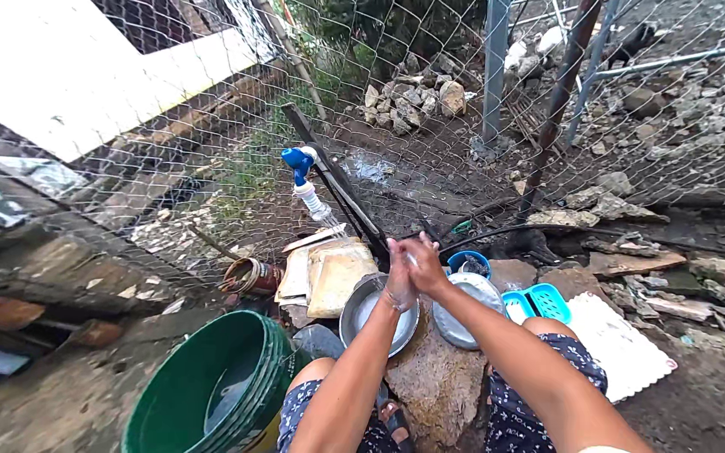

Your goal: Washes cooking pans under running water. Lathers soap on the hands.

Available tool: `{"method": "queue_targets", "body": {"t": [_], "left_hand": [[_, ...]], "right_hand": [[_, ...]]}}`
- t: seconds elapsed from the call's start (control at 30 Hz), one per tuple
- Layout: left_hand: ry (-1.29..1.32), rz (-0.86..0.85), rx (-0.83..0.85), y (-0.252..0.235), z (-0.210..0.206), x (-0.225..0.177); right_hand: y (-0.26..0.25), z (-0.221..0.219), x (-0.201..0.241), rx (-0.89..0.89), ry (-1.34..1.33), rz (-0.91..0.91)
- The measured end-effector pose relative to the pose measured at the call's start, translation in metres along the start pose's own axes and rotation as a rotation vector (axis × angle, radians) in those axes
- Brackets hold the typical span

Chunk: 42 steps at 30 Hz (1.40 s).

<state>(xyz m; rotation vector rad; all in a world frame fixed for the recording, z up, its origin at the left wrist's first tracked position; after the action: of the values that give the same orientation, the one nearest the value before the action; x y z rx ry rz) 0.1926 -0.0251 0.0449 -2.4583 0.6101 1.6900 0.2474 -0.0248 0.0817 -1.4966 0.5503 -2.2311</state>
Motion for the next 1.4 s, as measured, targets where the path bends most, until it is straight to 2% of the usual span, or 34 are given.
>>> {"method": "queue_targets", "body": {"t": [0.07,0.13,0.2,0.27,0.33,0.4,0.47,0.53,0.6,0.67,0.77,0.87,0.93,1.03,1.1,1.13,1.2,1.3,1.33,1.4], "left_hand": [[-0.148,-0.009,0.123,0.0,-0.001,0.006],[-0.113,-0.002,0.16,0.0,-0.002,0.006],[0.068,0.054,0.051,-0.001,0.003,0.0],[0.266,0.138,-0.15,0.006,0.004,-0.018],[0.453,0.148,-0.185,0.003,0.006,-0.025],[0.542,0.104,-0.117,-0.008,0.018,-0.013],[0.577,0.091,0.133,-0.012,0.01,-0.006],[0.564,0.102,0.226,-0.011,0.004,-0.004],[0.56,0.093,0.111,-0.013,0.011,-0.009],[0.521,0.046,-0.006,-0.023,0.034,-0.012],[0.619,-0.016,0.014,-0.037,0.062,-0.007],[0.828,-0.01,-0.114,-0.018,0.048,-0.006],[0.892,-0.018,-0.038,-0.013,0.033,-0.007],[0.801,-0.019,-0.166,-0.017,0.039,-0.012],[0.668,-0.027,-0.009,-0.024,0.045,-0.013],[0.611,-0.012,0.028,-0.022,0.043,-0.012],[0.577,0.047,0.053,-0.008,0.029,-0.007],[0.586,0.129,0.268,0.009,0.004,0.004],[0.596,0.135,0.255,0.01,0.005,0.005],[0.649,0.107,0.153,0.006,0.016,0.005]], "right_hand": [[-0.01,0.006,-0.039,-0.003,-0.01,-0.04],[-0.009,0.01,-0.049,-0.088,-0.009,-0.06],[0.002,-0.004,-0.027,-0.14,0.001,-0.019],[0.018,-0.024,0.009,-0.05,-0.063,-0.032],[0.03,-0.035,0.019,-0.107,-0.1,0.142],[0.021,-0.025,0.001,-0.171,-0.094,0.203],[0.002,-0.002,-0.029,-0.181,-0.07,0.086],[-0.002,0.007,-0.045,-0.224,-0.063,0.009],[0.007,-0.005,-0.029,-0.23,-0.075,0.048],[0.028,-0.026,0.007,-0.193,-0.13,0.14],[0.044,-0.039,0.033,-0.162,-0.214,0.273],[0.02,-0.013,-0.003,-0.212,-0.178,0.181],[0.006,0.001,-0.027,-0.231,-0.178,0.071],[0.023,-0.017,0.008,-0.195,-0.167,0.226],[0.037,-0.03,0.034,-0.135,-0.152,0.332],[0.034,-0.031,0.034,-0.111,-0.139,0.343],[0.014,-0.02,0.009,-0.103,-0.07,0.267],[-0.01,0.008,-0.035,-0.15,-0.009,0.087],[-0.009,0.009,-0.037,-0.162,0.003,0.062],[0.005,-0.01,-0.016,-0.141,0.024,0.13]]}}
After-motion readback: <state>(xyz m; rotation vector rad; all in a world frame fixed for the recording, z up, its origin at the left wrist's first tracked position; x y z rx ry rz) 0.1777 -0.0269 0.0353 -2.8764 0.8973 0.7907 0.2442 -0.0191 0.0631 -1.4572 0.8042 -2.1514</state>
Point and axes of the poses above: each hand's wrist, its own y-axis away from the middle knuckle, its own z-axis out of the back of the hand, x = y × z, the point moved 9 cm from there along -y, towards the middle knuckle, and after that the axes turned 8 degrees about z, right-handed, at the moved point
